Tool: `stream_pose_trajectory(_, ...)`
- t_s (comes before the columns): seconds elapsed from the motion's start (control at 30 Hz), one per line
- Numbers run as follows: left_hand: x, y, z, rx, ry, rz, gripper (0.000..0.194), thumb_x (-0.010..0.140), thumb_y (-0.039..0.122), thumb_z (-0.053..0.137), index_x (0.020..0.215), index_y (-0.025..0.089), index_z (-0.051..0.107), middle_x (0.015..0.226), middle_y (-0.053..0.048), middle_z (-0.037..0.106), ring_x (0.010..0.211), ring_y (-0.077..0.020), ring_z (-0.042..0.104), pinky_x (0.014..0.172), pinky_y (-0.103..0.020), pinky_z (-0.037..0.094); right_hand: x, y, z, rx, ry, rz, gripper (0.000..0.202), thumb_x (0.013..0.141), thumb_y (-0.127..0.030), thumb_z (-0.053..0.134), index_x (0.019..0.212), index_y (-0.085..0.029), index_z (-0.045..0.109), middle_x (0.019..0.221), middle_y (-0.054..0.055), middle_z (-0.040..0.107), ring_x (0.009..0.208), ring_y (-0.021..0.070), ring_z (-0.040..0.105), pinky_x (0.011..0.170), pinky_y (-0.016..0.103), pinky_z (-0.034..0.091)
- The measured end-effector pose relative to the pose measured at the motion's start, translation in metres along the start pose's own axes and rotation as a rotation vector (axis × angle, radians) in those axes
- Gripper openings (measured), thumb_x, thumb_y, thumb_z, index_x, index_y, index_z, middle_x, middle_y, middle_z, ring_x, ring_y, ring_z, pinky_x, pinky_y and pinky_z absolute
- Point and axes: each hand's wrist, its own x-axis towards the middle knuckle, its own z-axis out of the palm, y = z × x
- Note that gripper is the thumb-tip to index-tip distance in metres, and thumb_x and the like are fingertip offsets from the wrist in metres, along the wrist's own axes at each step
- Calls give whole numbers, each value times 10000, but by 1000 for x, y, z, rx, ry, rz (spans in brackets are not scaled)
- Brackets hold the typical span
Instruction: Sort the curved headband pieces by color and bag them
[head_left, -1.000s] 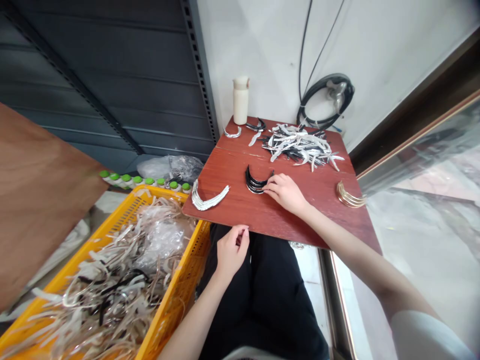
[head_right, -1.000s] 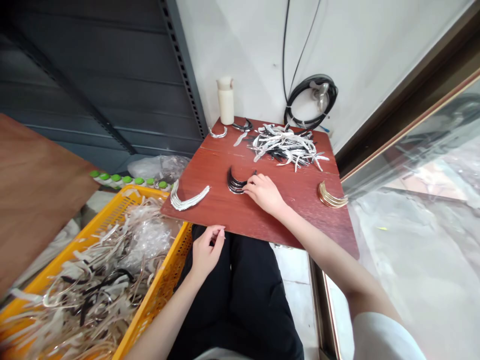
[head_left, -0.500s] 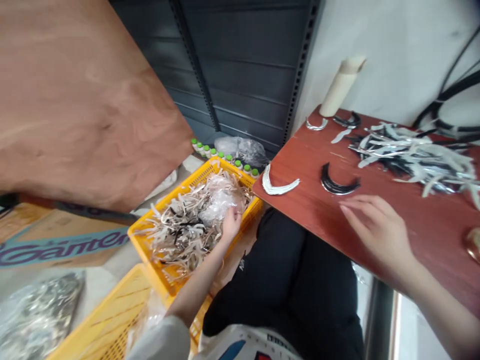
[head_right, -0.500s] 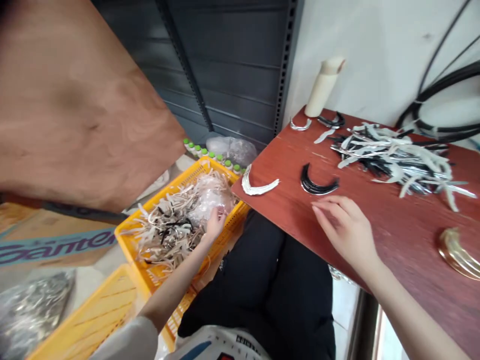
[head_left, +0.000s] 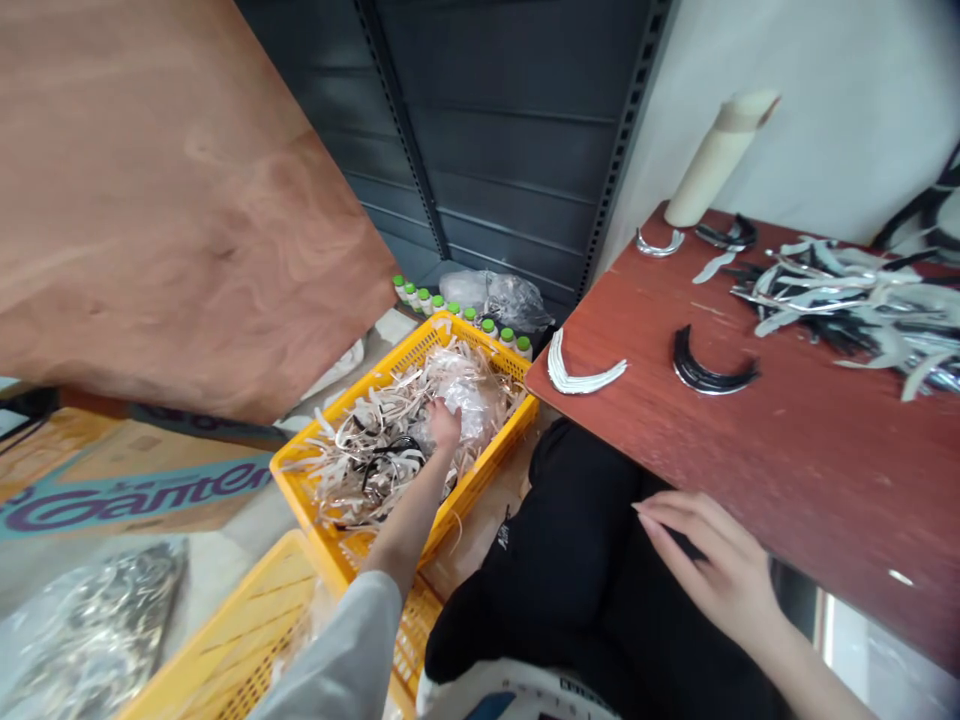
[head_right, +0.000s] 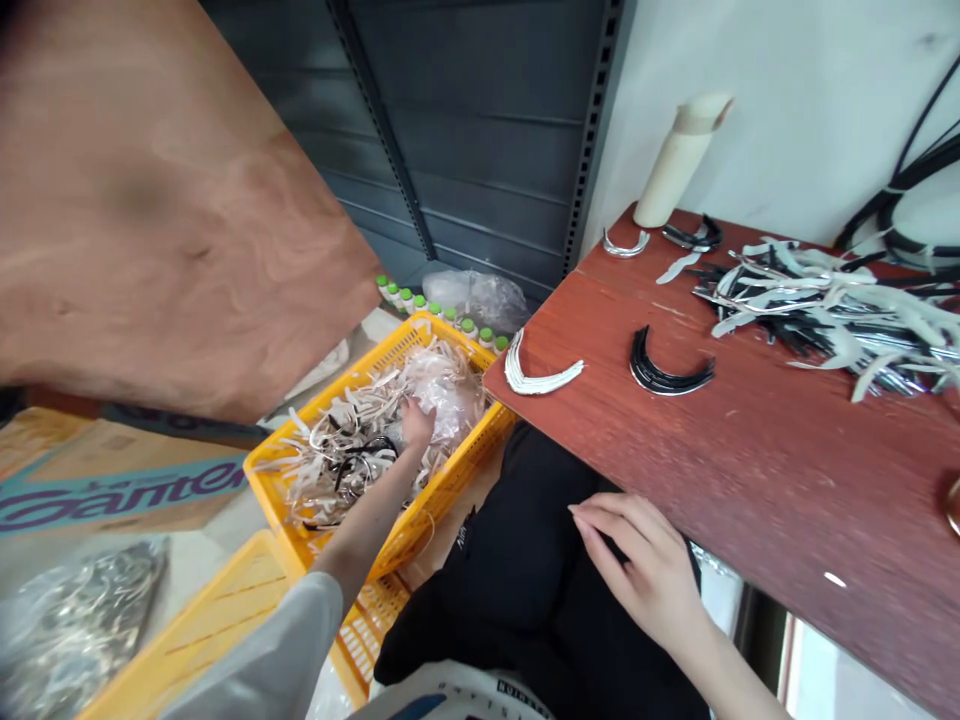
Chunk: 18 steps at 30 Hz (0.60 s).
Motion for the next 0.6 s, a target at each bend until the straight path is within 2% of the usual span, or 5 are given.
stream_pose_trajectory(0.1,-4,11,-6,-137,-69,15,373,920,367,586,1228,159,560,1218,-97,595,1039,-213,614,874,-430,542,2,-4,10,84,23,59,281,858,-136,633,1088,-290,680,990,70,690,903,247,669,770,402,550)
stream_pose_trajectory(0.2,-16,29,-27,-297,-99,80,347,921,359,585,1197,148,573,1154,-87,620,975,-192,631,833,-396,555,8,-12,26,218,30,155,208,877,-181,622,1038,-286,702,987,73,688,918,250,667,790,407,556)
stream_pose_trajectory(0.3,-41,47,-71,-449,-88,186,342,883,353,623,1150,143,591,1036,-64,662,905,-155,643,798,-305,551,17,-25,51,449,-41,361,152,911,-291,601,1019,-277,707,997,74,687,921,242,666,807,396,566)
stream_pose_trajectory(0.47,-102,65,-158,-677,-38,340,402,776,401,725,1112,207,623,978,-20,693,866,-116,648,715,-191,511,35,-41,98,940,-91,699,336,916,-497,561,1151,-273,650,1178,76,665,1014,229,658,936,418,545)
stream_pose_trajectory(0.6,-142,74,-187,-856,-15,367,361,741,354,769,1048,213,644,907,-4,713,876,-118,672,779,-197,517,44,-44,106,1218,25,773,510,900,-500,585,1363,-313,477,1415,88,517,1197,237,582,1039,463,474)
